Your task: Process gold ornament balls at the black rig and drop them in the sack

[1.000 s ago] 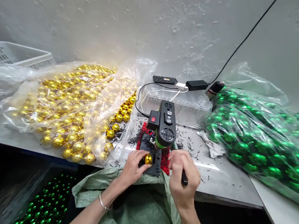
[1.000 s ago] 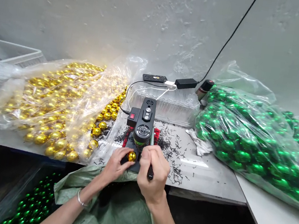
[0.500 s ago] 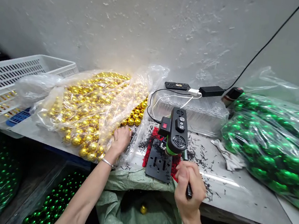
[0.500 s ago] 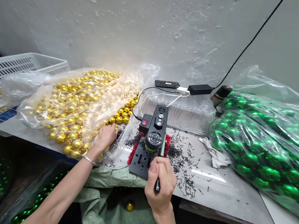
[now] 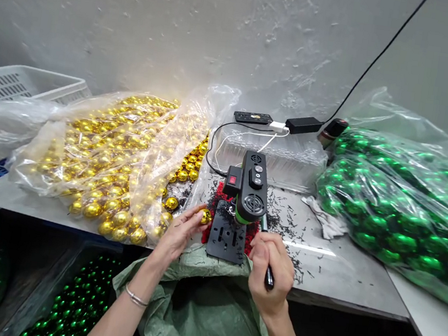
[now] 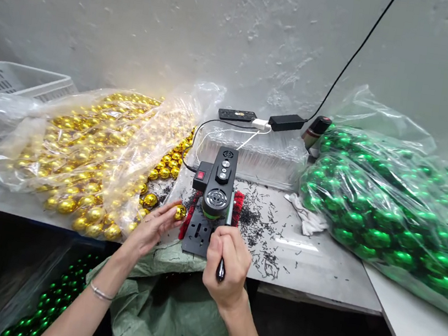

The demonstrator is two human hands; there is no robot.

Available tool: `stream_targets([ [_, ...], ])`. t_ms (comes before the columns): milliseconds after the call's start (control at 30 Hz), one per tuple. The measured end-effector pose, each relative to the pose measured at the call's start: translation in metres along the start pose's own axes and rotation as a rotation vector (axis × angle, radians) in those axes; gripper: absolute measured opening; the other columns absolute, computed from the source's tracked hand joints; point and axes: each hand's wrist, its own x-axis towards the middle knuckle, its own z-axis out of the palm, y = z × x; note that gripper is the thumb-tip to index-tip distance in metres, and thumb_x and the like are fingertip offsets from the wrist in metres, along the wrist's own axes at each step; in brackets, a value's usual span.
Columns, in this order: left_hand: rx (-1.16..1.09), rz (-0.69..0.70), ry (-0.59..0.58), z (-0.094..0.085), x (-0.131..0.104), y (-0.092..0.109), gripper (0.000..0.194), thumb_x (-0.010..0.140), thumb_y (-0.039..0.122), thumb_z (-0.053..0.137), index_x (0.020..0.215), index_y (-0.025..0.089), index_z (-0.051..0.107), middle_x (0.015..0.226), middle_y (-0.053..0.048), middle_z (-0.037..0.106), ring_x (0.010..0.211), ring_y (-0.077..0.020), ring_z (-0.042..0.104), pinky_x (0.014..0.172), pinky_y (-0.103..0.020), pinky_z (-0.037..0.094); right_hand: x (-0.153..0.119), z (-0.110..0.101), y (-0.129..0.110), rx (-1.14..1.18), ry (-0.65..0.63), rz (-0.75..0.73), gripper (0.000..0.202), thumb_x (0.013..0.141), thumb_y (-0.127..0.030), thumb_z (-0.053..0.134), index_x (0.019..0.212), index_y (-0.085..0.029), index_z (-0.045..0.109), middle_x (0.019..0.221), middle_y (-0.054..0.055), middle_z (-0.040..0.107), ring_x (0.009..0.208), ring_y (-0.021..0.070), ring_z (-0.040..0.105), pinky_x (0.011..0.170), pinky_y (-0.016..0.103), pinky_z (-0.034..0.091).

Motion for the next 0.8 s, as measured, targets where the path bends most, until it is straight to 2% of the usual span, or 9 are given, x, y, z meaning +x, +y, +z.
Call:
stream_targets([
  [133,0.263,0.143,-0.019,0.014,0.0,-0.032,0.047,0.075,0.039,0.075,0.116,0.018,0.07,0.118,-0.009,0.07,0.104,-0.0222,0.066,0.093,-0.034,0.052,-0.001,-0.001,0.001,-0.014,-0.016,-0.01,0.023,0.086,0.0,0.044,0.074,-0.02,0.047,0.067,0.0,0.05,0.069,0.0141,0.052,0.062,0.028,0.042],
  [267,0.559,0.27,-0.029,0.024,0.004,-0.05,0.045,0.08,0.036,0.069,0.121,0.016,0.066,0.11,-0.011,0.073,0.099,-0.0246,0.068,0.091,-0.038,0.053,-0.002,-0.002,0.001,-0.027,-0.031,-0.011,0.023,0.086,0.0,0.044,0.076,-0.02,0.048,0.066,0.0,0.05,0.069,0.0141,0.052,0.061,0.027,0.042],
  [433,0.822,0.499,-0.005,0.032,0.005,-0.059,0.035,0.084,0.031,0.067,0.116,0.017,0.066,0.112,-0.012,0.071,0.104,-0.0259,0.067,0.094,-0.041,0.052,-0.004,-0.002,0.001,-0.028,-0.026,-0.008,0.023,0.086,0.0,0.044,0.076,-0.02,0.048,0.066,0.0,0.05,0.07,0.0145,0.053,0.061,0.028,0.043],
  [667,0.968,0.749,-0.009,0.033,0.005,-0.072,0.028,0.091,0.03,0.059,0.116,0.019,0.063,0.109,-0.01,0.07,0.101,-0.0236,0.066,0.09,-0.04,0.052,-0.005,0.0,0.002,-0.013,-0.014,-0.024,0.022,0.085,0.001,0.045,0.077,-0.019,0.049,0.064,0.0,0.05,0.071,0.015,0.054,0.063,0.027,0.045],
  [800,1.042,0.809,-0.013,0.03,0.004,-0.074,0.028,0.089,0.029,0.062,0.116,0.02,0.063,0.11,-0.01,0.07,0.102,-0.0247,0.063,0.095,-0.046,0.046,-0.006,0.0,0.002,-0.01,-0.017,-0.025,0.022,0.085,0.001,0.045,0.078,-0.019,0.049,0.064,-0.001,0.049,0.073,0.0148,0.054,0.063,0.027,0.045],
])
